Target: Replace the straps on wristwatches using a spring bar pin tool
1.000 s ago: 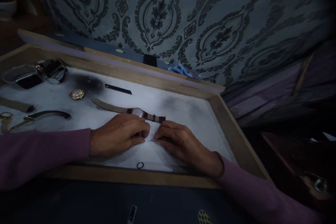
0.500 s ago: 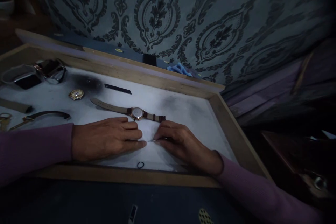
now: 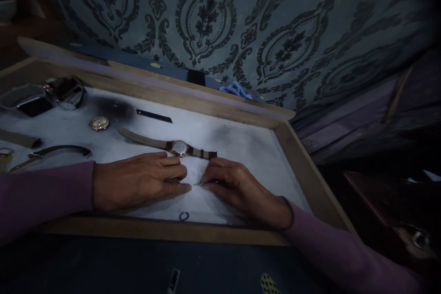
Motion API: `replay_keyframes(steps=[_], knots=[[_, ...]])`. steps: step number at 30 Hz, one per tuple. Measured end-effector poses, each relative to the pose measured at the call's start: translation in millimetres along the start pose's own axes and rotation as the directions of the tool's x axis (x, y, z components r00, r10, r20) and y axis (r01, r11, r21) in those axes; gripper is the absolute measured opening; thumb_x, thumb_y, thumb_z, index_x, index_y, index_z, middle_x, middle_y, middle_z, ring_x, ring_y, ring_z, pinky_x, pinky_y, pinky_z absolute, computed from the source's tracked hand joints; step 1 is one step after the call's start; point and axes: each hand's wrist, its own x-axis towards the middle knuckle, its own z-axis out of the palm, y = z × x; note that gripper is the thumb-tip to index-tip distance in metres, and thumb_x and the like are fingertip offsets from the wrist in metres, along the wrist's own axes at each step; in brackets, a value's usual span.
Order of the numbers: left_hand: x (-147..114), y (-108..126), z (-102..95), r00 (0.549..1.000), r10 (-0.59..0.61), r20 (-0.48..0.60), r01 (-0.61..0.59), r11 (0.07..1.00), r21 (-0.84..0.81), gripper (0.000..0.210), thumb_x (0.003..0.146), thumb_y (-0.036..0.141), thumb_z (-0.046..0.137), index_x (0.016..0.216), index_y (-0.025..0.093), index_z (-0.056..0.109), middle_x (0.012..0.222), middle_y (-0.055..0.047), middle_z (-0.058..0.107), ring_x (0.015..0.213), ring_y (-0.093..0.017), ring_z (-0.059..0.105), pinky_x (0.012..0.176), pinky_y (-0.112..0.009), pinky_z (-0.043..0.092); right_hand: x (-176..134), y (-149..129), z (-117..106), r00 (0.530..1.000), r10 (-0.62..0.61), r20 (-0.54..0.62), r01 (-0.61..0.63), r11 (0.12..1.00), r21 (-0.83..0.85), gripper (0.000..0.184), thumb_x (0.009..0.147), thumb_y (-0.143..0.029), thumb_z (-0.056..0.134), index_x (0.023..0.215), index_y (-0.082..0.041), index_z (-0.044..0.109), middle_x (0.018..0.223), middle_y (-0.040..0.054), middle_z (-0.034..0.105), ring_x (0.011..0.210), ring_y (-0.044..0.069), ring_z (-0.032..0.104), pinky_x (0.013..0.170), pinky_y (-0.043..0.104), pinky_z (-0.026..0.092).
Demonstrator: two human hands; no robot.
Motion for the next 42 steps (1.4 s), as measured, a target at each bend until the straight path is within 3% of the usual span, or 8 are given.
replay_keyframes(steps=[27,31,42], knots=[[0.3,-0.9,-2.9,1.0,-0.019,-0.001,0.019,0.998,-0.067,0.036,0.092,0.009,0.041,0.124,0.022,0.053,0.106,-0.006,0.057,0.093,-0.021,0.051,0.083,-0.033,0.039,2.5,-4.0,-3.9,0.997,-0.021,0.069,0.021,1.0,-0.001,0.018,0.091,-0.01,0.054,0.086,-0.015,0.071,0.087,0.0072,0.066,0.08,0.016,0.063,0.069,0.028,0.051],[0.8,-1.1,-3.7,0.999,-0.02,-0.04,0.017,0.997,-0.075,0.033,0.092,0.01,0.041,0.119,0.024,0.055,0.105,-0.005,0.058,0.091,-0.02,0.052,0.082,-0.032,0.039,4.0,-4.2,-3.7,0.998,-0.037,0.049,0.035,0.998,0.048,0.017,0.091,-0.01,0.055,0.088,-0.016,0.071,0.089,0.0069,0.067,0.083,0.016,0.063,0.071,0.028,0.051],[-0.1,-1.5,-3.2,1.0,-0.009,-0.013,0.009,0.999,-0.051,0.033,0.093,0.009,0.038,0.119,0.021,0.055,0.105,-0.007,0.057,0.091,-0.021,0.051,0.081,-0.033,0.037,5.0,0.6,-3.1,0.999,-0.029,0.027,0.024,0.987,0.158,0.013,0.088,-0.006,0.06,0.084,-0.014,0.069,0.084,0.0039,0.064,0.079,0.014,0.061,0.07,0.026,0.05]])
